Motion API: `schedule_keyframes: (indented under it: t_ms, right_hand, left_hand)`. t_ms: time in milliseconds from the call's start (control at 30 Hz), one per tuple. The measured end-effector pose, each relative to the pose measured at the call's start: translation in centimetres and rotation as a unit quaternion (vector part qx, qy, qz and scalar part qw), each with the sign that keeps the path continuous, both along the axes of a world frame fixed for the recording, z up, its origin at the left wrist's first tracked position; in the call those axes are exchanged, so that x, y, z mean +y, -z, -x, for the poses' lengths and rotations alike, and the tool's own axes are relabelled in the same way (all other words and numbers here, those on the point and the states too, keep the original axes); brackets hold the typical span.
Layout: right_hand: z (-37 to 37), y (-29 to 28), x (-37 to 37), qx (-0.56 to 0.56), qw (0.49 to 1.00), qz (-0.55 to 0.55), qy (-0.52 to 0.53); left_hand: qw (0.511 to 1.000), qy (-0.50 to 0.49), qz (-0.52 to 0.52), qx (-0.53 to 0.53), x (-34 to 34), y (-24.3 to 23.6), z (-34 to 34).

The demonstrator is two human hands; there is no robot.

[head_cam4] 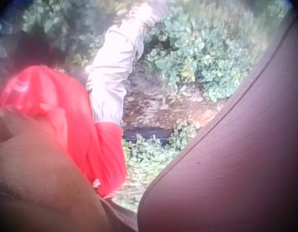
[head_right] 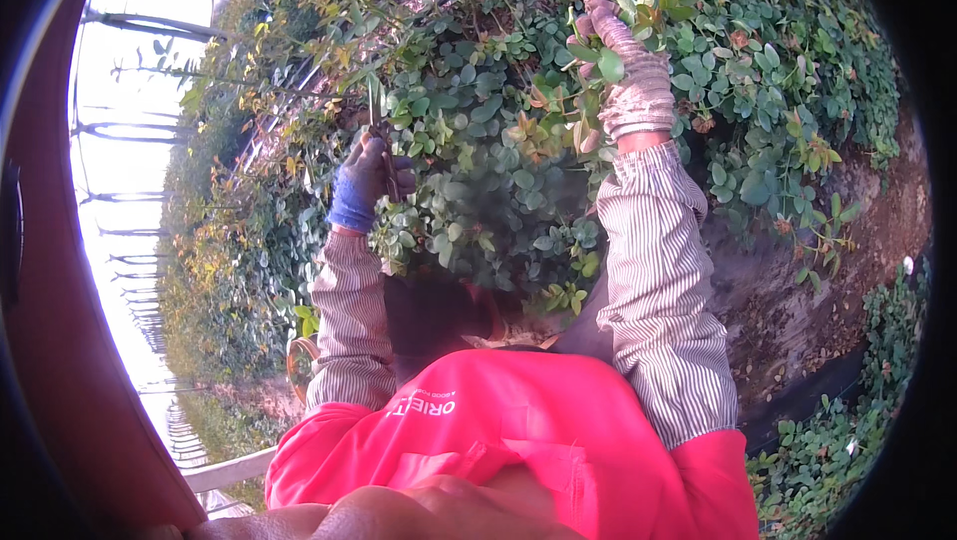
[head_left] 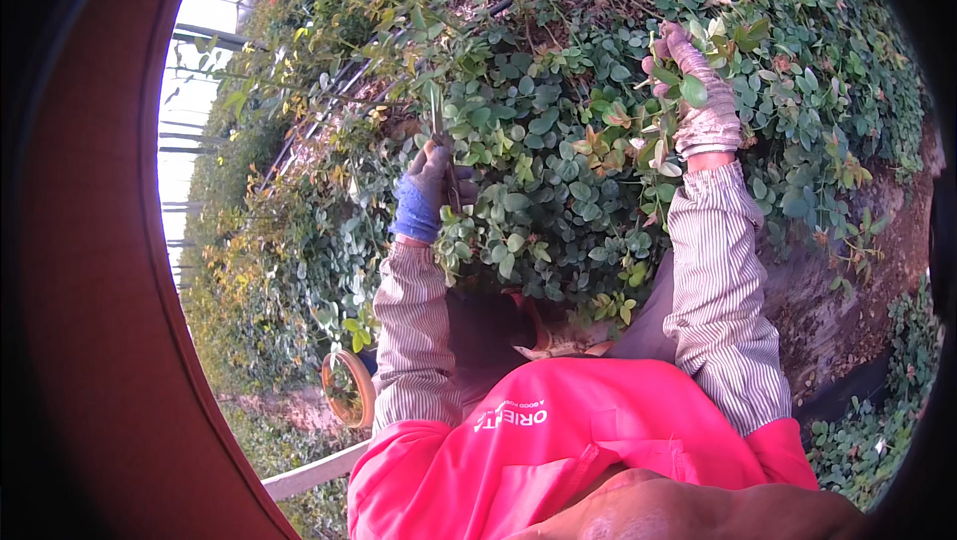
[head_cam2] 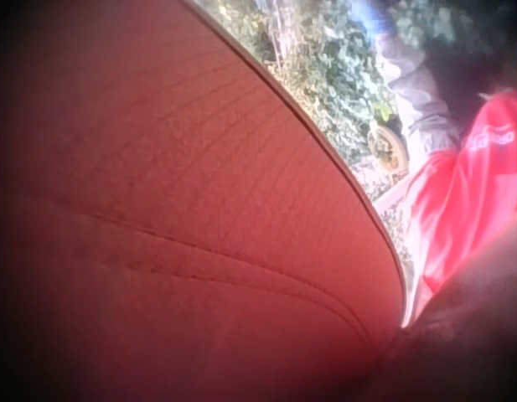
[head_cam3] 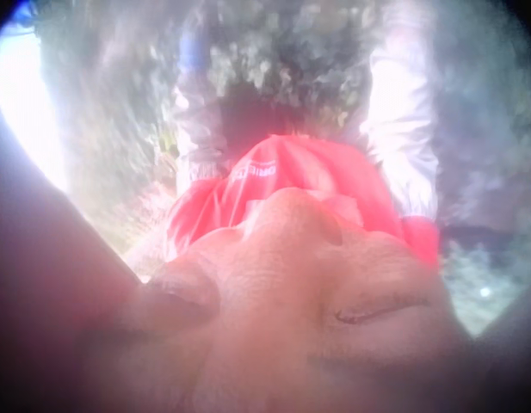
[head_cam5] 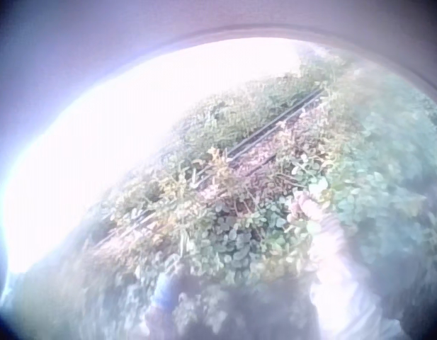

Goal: The person uses pruning shears to cut leafy stems from low-growing plants in a greenhouse and places the cuttings into a basket. The person repeatedly reaches, cuts, and deposits the material while moving along the plant row.

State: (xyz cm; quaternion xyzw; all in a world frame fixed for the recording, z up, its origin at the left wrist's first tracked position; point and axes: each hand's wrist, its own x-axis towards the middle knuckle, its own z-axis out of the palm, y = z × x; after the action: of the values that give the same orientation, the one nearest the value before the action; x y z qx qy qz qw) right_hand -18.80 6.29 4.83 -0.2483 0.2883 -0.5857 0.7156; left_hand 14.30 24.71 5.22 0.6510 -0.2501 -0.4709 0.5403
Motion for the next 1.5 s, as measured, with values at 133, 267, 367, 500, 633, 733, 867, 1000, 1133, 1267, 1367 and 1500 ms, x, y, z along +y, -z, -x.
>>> schedule_keyframes:
  t_ms: [133,267,367,500,633,733,867,1000,1133,1267,1367,1500]
  right_hand:
    - [-1.0,1.4,0.5,0.067,0.995,-0.041,-0.057]
    - [-2.1,3.5,3.7,0.188,0.974,0.008,-0.126]
    - [-2.0,4.5,7.1,0.253,0.956,-0.021,-0.147]
    - [-2.3,3.8,11.1,0.341,0.926,-0.038,-0.161]
    - [-5.6,1.4,11.5,0.388,0.905,0.04,-0.169]
    - [-10.5,0.5,9.6,0.344,0.919,0.1,-0.166]
    - [-19.1,0.6,5.6,0.365,0.884,0.204,-0.21]
    - [-27.4,2.8,2.1,0.663,0.649,0.299,-0.224]
    - [-28.2,7.9,2.4,0.768,0.358,0.386,-0.364]
    - [-25.4,10.4,3.3,0.598,0.737,0.201,-0.242]
    - [-23.8,9.2,3.0,0.388,0.912,0.103,-0.086]
    - [-24.5,6.8,1.6,0.345,0.938,0.029,-0.018]
  left_hand:
    - [0.988,-0.016,-0.088,-0.126,-0.6,1.4,-3.5]
    - [0.782,0.293,-0.195,-0.514,-2.6,6.3,-4.3]
    - [0.723,0.289,-0.267,-0.568,-2.2,9.9,-2.7]
    - [0.755,0.278,-0.262,-0.533,-1.6,10.0,-2.3]
    - [0.763,0.297,-0.256,-0.514,-1.1,6.8,-2.8]
    - [0.776,0.312,-0.238,-0.495,-0.2,3.8,-3.6]
    - [0.901,0.232,-0.116,-0.347,3.1,-0.2,-6.6]
    - [0.997,0.075,-0.02,-0.021,3.4,-1.4,-8.7]
    - [0.994,0.08,-0.017,0.07,-1.6,1.1,-9.7]
    - [0.947,0.195,-0.045,-0.251,-6.2,5.6,-11.1]
    - [0.728,0.37,-0.031,-0.576,-8.0,7.8,-11.7]
    - [0.739,0.388,-0.061,-0.547,-8.4,8.2,-11.6]
